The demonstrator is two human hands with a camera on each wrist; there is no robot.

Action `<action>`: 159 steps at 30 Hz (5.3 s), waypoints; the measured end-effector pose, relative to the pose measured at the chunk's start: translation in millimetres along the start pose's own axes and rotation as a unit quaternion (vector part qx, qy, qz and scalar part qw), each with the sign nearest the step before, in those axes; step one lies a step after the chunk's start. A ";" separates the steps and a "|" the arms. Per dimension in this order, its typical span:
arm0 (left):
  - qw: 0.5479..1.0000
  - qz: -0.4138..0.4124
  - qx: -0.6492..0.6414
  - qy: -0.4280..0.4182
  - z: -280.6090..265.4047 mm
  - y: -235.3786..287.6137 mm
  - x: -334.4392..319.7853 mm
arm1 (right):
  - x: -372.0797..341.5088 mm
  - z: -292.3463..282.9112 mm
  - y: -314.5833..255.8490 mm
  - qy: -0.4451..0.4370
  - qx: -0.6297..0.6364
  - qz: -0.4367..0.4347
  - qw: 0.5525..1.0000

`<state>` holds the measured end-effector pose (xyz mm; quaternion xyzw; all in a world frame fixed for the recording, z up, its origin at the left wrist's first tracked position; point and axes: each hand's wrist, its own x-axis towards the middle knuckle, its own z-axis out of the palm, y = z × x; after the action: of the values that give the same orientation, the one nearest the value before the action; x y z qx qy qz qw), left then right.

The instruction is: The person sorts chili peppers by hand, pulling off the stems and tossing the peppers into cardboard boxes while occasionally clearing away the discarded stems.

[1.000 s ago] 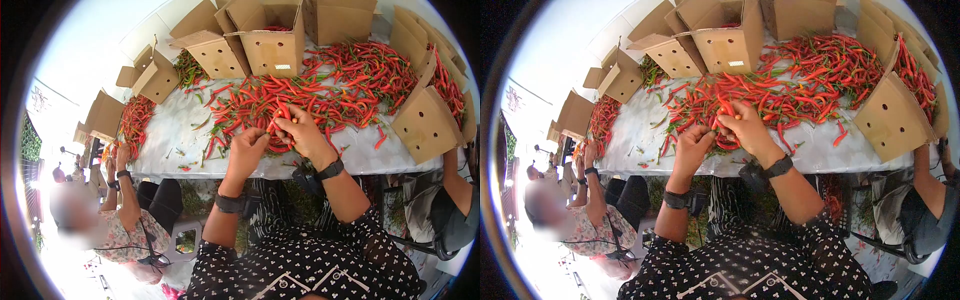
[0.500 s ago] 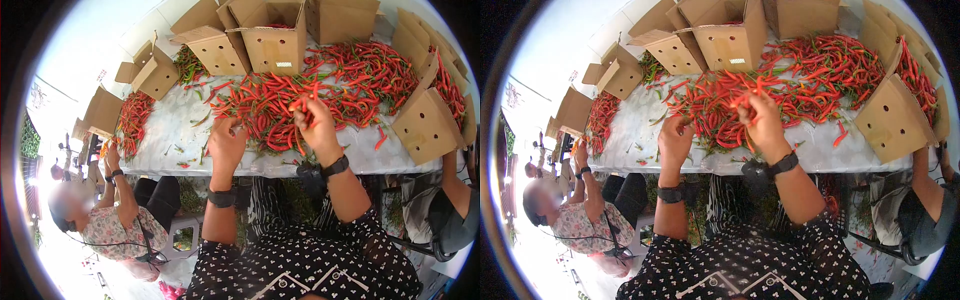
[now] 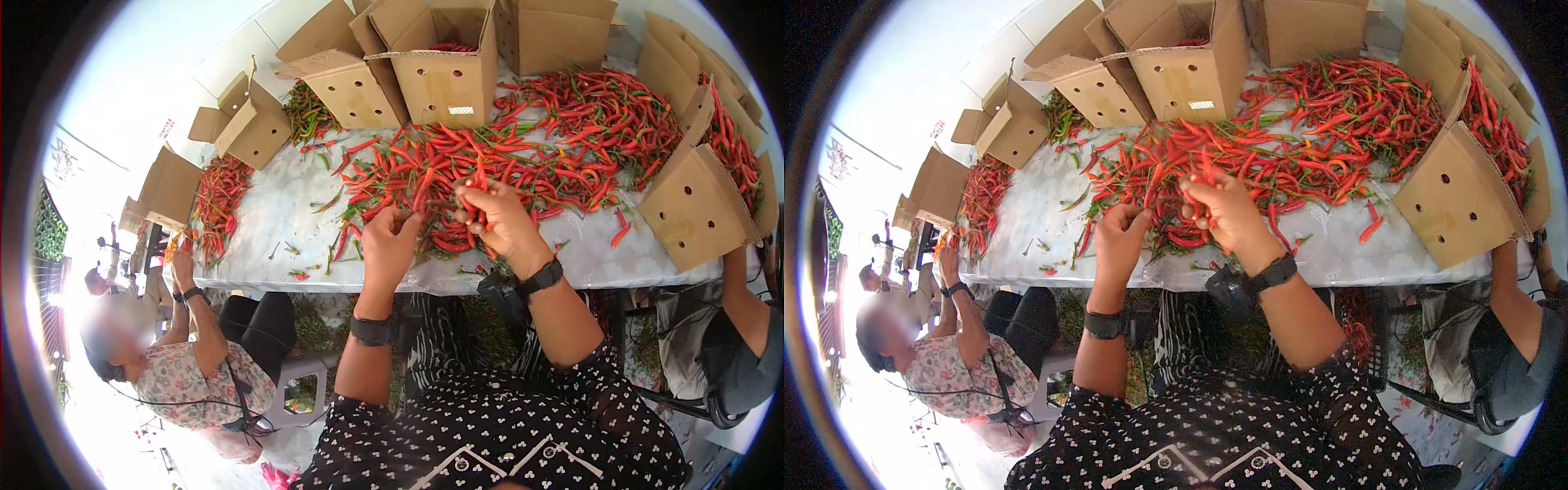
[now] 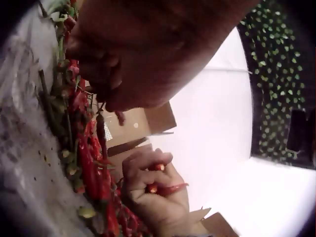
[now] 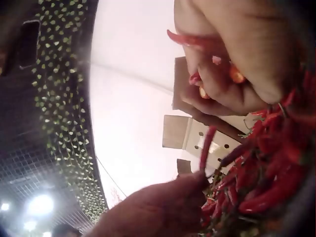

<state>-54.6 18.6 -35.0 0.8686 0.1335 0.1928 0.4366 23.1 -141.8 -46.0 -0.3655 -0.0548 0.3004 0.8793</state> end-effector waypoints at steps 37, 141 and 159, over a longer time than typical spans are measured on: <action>0.939 0.218 0.222 -0.150 2.4 6.6 2.7 | 3.0 -4.3 0.2 0.022 0.029 -0.067 0.997; 0.910 -0.019 -0.404 -0.090 3.7 8.5 -10.3 | -9.5 24.6 27.7 -0.024 -0.101 -0.047 0.994; 0.989 0.005 -0.105 -0.102 -9.8 12.1 -22.5 | -13.3 28.1 19.0 -0.002 -0.133 -0.108 0.985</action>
<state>-78.2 9.5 -24.7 0.8336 0.0627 0.1183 0.5359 -5.9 -121.8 -36.8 -0.4701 -0.1352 0.1944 0.8502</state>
